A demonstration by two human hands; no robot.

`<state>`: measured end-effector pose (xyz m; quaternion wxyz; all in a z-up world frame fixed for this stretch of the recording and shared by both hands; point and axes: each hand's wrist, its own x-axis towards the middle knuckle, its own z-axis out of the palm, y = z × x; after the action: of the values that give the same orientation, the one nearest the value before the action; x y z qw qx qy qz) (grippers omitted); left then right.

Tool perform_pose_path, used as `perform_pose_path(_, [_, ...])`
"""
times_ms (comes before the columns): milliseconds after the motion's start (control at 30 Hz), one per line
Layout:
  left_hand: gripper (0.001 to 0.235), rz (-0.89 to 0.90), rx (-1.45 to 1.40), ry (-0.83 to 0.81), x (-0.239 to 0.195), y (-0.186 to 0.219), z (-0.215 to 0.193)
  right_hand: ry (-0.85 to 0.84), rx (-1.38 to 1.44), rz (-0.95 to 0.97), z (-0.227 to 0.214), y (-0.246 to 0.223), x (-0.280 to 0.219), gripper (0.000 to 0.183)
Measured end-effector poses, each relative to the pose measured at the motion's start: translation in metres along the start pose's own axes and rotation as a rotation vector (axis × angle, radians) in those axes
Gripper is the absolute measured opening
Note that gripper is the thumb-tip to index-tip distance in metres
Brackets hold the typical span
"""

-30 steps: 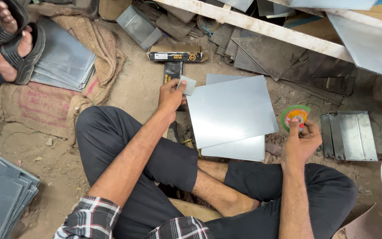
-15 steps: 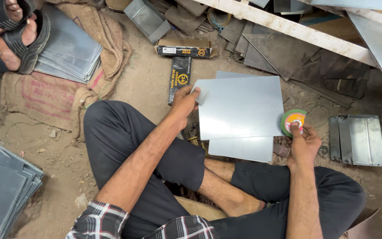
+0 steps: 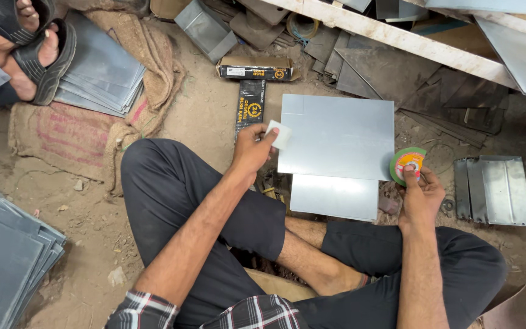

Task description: The person marks a series of metal sheets by hand using a small metal scribe, handling each sheet individually while sitting on the floor.

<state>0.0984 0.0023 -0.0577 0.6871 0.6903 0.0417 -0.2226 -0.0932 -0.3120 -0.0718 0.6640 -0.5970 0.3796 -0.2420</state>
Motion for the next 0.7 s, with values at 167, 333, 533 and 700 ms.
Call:
perform_pose_path(167, [0.021, -0.073, -0.081, -0.071, -0.031, -0.002, 0.01, 0.028, 0.068, 0.045, -0.001, 0.003, 0.003, 0.031])
perform_pose_path(333, [0.026, 0.111, 0.175, -0.023, -0.038, 0.004, 0.012, 0.01, 0.004, 0.014, -0.002, 0.005, 0.002, 0.03])
perform_pose_path(533, [0.021, -0.014, 0.172, -0.065, -0.036, 0.003, 0.015, -0.023, -0.033, -0.038, 0.0, 0.003, 0.001, 0.029])
perform_pose_path(700, [0.016, 0.097, 0.379, 0.041, -0.039, -0.002, 0.012, -0.065, -0.074, 0.035, 0.006, -0.005, -0.007, 0.028])
